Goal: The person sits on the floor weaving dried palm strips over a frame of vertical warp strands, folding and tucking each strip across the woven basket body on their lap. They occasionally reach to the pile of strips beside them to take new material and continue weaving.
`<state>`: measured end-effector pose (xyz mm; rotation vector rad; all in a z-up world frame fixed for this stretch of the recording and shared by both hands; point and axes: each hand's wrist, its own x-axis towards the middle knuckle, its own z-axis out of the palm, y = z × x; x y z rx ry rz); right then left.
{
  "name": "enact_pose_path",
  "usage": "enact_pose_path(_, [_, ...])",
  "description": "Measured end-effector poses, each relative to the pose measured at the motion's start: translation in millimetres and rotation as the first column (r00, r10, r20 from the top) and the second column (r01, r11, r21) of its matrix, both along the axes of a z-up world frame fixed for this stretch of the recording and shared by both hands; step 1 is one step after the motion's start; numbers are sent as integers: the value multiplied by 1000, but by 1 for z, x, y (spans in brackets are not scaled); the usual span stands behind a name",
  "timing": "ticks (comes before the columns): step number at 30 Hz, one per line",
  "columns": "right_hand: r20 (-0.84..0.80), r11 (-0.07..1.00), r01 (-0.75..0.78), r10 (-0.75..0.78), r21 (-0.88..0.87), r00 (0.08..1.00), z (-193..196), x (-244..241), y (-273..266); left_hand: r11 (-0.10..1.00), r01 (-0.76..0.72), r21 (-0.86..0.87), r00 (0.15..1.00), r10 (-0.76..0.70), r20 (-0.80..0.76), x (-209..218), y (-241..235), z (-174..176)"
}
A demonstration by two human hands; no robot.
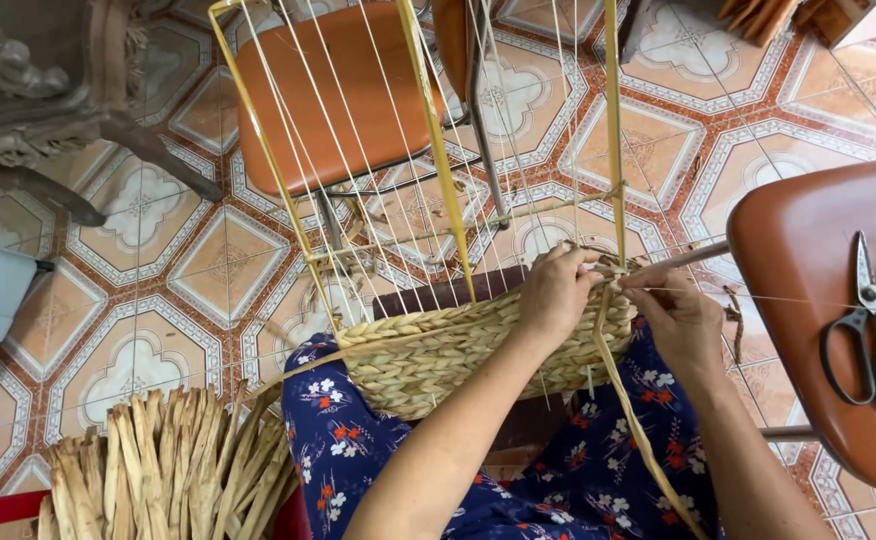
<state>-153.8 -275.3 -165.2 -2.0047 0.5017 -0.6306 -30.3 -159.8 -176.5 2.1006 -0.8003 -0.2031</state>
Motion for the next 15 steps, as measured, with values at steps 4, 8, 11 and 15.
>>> enact_pose_path(4, [-166, 984, -72, 45, -161, 985, 10, 6, -3, 993, 18, 119, 987, -36, 155, 0, -6, -6])
enact_pose_path(8, [-256, 970, -129, 73, -208, 964, 13, 37, -20, 989, 26, 146, 969, -61, 239, 2, -3, -3])
enact_pose_path(11, [-293, 958, -194, 127, -211, 947, 19, 58, -24, 970, 101, 222, 966, -149, 211, -11, 13, 27])
enact_pose_path(15, [-414, 966, -182, 92, -183, 906, 38, 66, -22, 945, 172, 278, 910, -260, 323, -16, 24, 9])
